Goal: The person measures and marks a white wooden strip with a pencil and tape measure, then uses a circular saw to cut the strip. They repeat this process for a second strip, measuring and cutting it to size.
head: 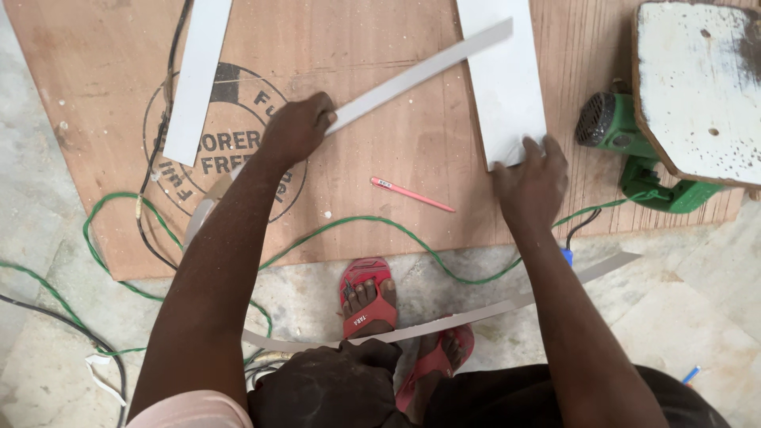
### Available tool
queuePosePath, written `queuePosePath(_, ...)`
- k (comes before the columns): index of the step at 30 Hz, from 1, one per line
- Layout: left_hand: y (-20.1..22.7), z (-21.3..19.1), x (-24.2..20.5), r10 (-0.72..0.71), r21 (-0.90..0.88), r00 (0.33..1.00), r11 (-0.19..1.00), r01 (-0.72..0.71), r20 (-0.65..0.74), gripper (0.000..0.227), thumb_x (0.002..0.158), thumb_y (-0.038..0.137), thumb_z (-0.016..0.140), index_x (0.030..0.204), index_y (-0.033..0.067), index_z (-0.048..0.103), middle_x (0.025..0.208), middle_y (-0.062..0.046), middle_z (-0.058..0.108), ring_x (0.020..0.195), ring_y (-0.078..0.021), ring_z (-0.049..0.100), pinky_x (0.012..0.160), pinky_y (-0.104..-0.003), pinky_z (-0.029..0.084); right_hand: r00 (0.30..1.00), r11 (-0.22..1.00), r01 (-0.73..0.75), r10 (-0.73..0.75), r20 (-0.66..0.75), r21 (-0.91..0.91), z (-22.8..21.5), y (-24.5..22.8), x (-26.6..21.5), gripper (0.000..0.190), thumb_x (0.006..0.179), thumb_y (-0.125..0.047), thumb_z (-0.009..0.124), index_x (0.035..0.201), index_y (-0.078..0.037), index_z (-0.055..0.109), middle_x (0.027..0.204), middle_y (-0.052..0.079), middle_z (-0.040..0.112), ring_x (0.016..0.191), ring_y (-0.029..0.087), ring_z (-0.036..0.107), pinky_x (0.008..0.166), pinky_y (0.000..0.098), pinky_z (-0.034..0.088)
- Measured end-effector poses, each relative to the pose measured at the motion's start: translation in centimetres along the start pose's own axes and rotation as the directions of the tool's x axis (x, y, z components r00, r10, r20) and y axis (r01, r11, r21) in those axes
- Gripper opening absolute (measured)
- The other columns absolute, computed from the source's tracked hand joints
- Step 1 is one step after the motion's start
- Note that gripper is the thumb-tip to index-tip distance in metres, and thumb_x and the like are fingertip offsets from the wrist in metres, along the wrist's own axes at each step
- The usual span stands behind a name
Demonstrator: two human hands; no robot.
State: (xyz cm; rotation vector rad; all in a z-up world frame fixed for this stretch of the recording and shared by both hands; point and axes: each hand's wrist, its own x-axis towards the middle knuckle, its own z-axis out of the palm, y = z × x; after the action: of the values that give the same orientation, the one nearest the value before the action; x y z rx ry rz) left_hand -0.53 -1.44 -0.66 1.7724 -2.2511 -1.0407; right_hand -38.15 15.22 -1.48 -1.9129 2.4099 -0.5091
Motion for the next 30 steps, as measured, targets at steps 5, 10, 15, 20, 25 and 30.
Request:
queuePosePath(5,-0.3,-0.8,0.3,0.314,0.184,0.845,0.948,-0.259,-0.432,0.017,0.096,0.013,0.070,0.110,0.0073,0.061,0.104,-0.016,0.065,0.101,-0.0381,0.060,0.086,-0.053,0.047,0.874,0.888,-0.457,0.459,-0.159,0.055,-1.7,3.2,-6.9,0.037,0.094,-0.011,0.070,0.129,-0.003,0.060,0.139,0.022,0.048,0.130,0.043,0.046,0.107,0.0539,0.044)
queuePosePath(10,2.9,-1.3,1.2,0.371,0.293,0.758,0.924,-0.244,-0.537,0.034,0.088,0.005,0.073,0.120,0.0034,0.061,0.120,-0.017,0.059,0.112,-0.0388,0.053,0.090,-0.054,0.044,0.735,0.771,-0.635,0.624,-0.266,0.055,0.1,5.4,-11.9,0.045,0.091,-0.016,0.074,0.132,-0.004,0.058,0.135,0.022,0.049,0.124,0.044,0.049,0.102,0.0569,0.044)
queuePosePath(15,6.3,0.2,2.6,0.579,0.301,0.695,0.815,-0.495,-0.426,0.026,0.091,0.006,0.070,0.115,0.0037,0.062,0.121,-0.019,0.060,0.116,-0.0404,0.054,0.098,-0.053,0.045,0.661,0.658,-0.751,0.744,0.099,0.066,0.5,6.8,-13.3,0.074,0.075,-0.028,0.082,0.140,-0.013,0.051,0.138,0.021,0.048,0.123,0.046,0.047,0.096,0.0568,0.046)
queuePosePath(20,13.9,4.3,0.4,0.548,-0.207,0.809,0.834,-0.511,0.211,0.018,0.093,0.021,0.069,0.107,0.0093,0.072,0.107,-0.011,0.074,0.099,-0.0321,0.070,0.089,-0.044,0.055,0.302,0.142,-0.887,0.899,0.318,0.439,-3.8,5.8,-11.5,0.066,0.080,-0.032,0.073,0.141,-0.020,0.049,0.133,0.017,0.056,0.115,0.038,0.059,0.093,0.0565,0.051)
queuePosePath(25,29.0,5.5,-2.4,0.737,-0.436,0.386,0.653,-0.619,0.555,0.039,0.090,0.034,0.075,0.116,0.0056,0.070,0.109,-0.012,0.076,0.100,-0.0255,0.074,0.087,-0.041,0.058,0.439,-0.634,-0.106,0.662,0.608,0.766,-13.0,6.2,-12.1,0.050,0.092,-0.041,0.061,0.134,-0.014,0.060,0.122,0.015,0.062,0.099,0.031,0.071,0.083,0.0452,0.056)
queuePosePath(30,43.4,6.0,-10.8,0.798,-0.674,0.355,0.601,-0.429,0.486,0.046,0.090,0.040,0.076,0.115,0.0030,0.064,0.093,-0.006,0.073,0.084,-0.0134,0.071,0.073,-0.030,0.058,0.759,-0.510,0.371,0.648,0.063,0.776,-24.3,3.2,-15.6,0.039,0.113,-0.031,0.067,0.133,0.000,0.055,0.127,0.019,0.063,0.115,0.027,0.063,0.101,0.0391,0.054)
